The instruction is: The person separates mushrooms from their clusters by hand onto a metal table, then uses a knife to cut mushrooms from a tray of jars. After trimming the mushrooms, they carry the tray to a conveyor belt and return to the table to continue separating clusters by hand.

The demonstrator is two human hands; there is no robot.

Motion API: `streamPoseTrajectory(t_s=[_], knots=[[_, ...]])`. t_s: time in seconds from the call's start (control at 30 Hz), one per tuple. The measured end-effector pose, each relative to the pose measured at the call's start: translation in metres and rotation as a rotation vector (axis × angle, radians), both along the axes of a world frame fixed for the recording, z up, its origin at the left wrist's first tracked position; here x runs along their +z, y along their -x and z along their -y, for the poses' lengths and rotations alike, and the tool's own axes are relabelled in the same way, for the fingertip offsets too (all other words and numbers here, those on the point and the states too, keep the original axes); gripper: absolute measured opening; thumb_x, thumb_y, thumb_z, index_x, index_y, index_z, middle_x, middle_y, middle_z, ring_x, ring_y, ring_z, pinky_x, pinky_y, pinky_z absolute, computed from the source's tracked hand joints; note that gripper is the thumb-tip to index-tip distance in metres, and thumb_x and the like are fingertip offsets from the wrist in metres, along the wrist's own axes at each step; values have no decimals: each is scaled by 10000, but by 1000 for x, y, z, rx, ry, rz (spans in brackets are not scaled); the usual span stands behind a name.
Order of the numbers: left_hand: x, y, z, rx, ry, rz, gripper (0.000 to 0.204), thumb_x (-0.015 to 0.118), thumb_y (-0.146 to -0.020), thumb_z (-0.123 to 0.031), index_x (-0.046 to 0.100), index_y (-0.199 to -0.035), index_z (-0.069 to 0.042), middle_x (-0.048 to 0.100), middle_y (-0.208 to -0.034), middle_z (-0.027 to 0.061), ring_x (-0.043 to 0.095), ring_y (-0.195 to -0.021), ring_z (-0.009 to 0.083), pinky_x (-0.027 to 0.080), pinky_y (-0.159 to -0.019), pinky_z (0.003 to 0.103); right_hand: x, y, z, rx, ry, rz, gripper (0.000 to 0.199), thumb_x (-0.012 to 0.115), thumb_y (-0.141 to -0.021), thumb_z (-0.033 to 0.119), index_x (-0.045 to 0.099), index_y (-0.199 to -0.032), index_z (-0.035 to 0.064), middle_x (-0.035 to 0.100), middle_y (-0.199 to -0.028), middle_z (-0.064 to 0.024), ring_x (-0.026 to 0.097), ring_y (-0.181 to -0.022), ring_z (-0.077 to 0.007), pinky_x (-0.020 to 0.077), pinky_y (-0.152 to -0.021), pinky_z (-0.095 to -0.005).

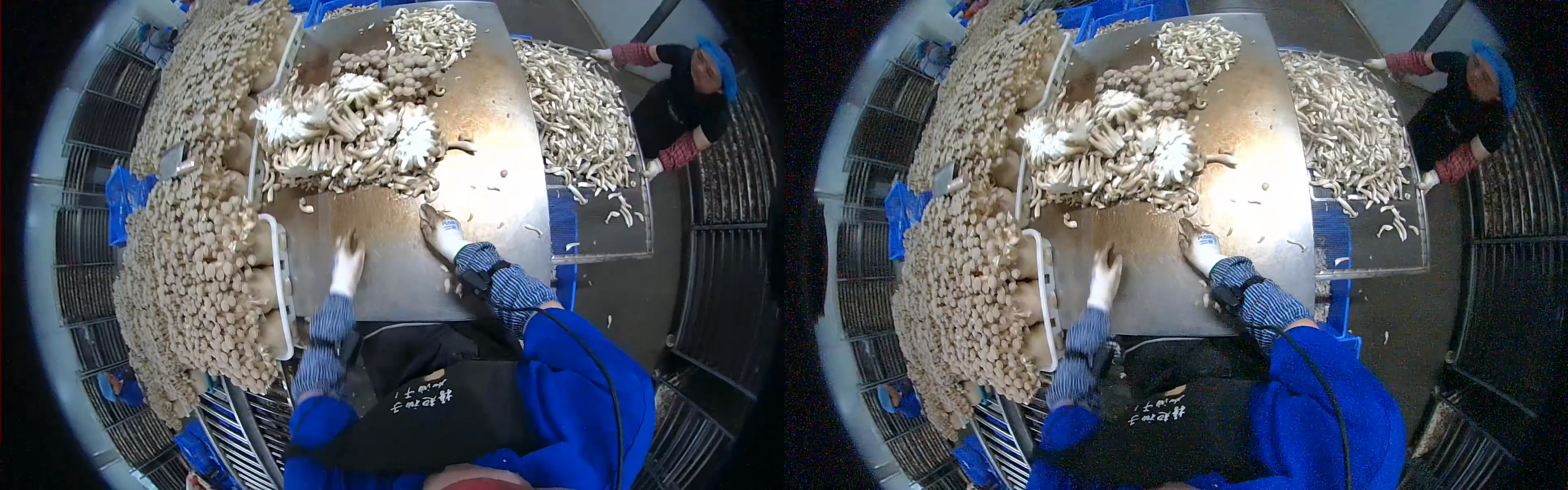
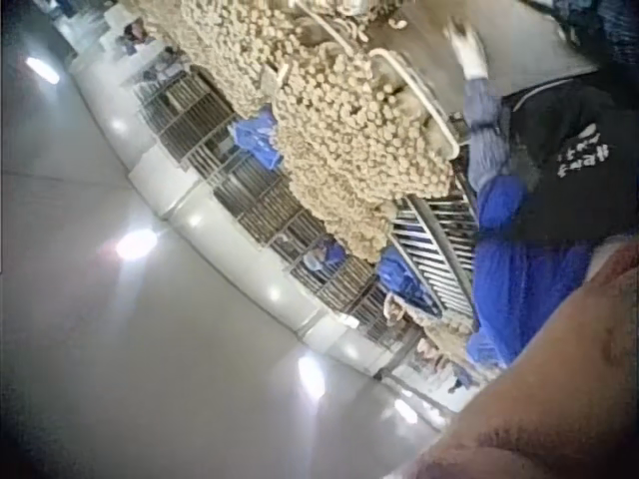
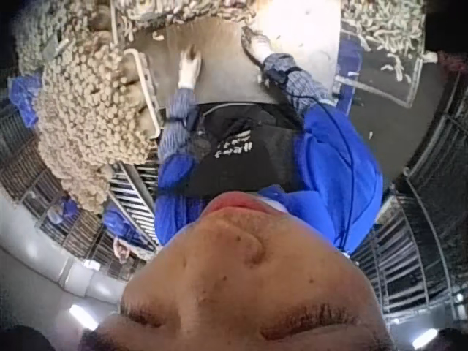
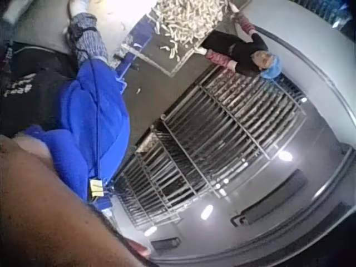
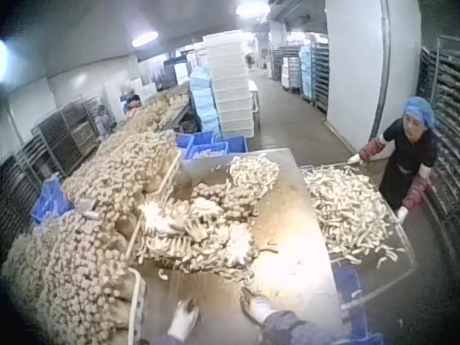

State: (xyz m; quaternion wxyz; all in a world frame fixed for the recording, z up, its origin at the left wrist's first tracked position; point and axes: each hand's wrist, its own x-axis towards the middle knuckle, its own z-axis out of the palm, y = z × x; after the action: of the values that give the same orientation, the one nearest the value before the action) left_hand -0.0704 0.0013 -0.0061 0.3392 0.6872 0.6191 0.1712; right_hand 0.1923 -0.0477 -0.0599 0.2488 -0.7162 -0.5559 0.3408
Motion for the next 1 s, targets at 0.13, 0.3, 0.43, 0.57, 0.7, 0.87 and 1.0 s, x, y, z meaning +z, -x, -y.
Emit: streamPoseTrajectory(t_s=[0.13,0.3,0.43,0.57,0.7,0.87,1.0], knots=[[-10,-65,-105,-49,-143,-374,681,645,-836,-208,373,-1453,-112,372,-1472,238,370,-1347,389,322,-1118,417,11,-23,14,47,98,-289,478,549,-917,274,500,-1321,23,547,-1301,-231,569,-1141,-391,454,-992,-402],[-52,-76,-127,-26,-139,-487,633,655,-800,-207,431,-1382,-105,518,-1313,249,492,-1225,401,425,-1016,448,20,-26,31,269,49,-288,527,575,-920,295,474,-1364,29,450,-1389,-215,423,-1295,-381,344,-1105,-425],[-96,-43,-79,109,-75,109,425,678,-827,-139,575,-1226,-35,618,-1145,218,620,-1012,355,491,-880,397,10,-9,36,308,-135,-70,513,587,-920,303,487,-1349,41,430,-1399,-200,423,-1278,-397,347,-1089,-475],[-39,-66,-52,238,95,492,322,513,-1006,-255,620,-1119,27,682,-951,75,611,-848,124,489,-776,261,17,0,12,189,-148,-89,417,595,-920,268,550,-1256,26,539,-1272,-206,524,-1171,-388,430,-998,-456],[-34,-38,-50,477,317,649,283,519,-1000,-207,596,-1122,36,679,-957,68,612,-814,112,500,-743,266,47,30,-29,114,88,-431,370,596,-933,245,580,-1216,8,622,-1157,-209,632,-997,-316,501,-884,-384],[-16,-39,-26,-120,87,190,491,664,-798,-64,511,-1251,47,637,-1082,144,606,-1062,234,478,-933,343,64,74,-49,-76,30,-796,432,577,-971,254,496,-1286,-29,662,-1054,-172,625,-942,-212,505,-821,-319],[-10,-29,-22,-263,150,320,524,700,-807,-104,517,-1292,-26,598,-1154,197,598,-1082,297,484,-925,372,19,74,-39,-281,291,-1133,286,553,-987,158,552,-1206,-27,640,-1037,-63,578,-896,-124,501,-753,-262]])
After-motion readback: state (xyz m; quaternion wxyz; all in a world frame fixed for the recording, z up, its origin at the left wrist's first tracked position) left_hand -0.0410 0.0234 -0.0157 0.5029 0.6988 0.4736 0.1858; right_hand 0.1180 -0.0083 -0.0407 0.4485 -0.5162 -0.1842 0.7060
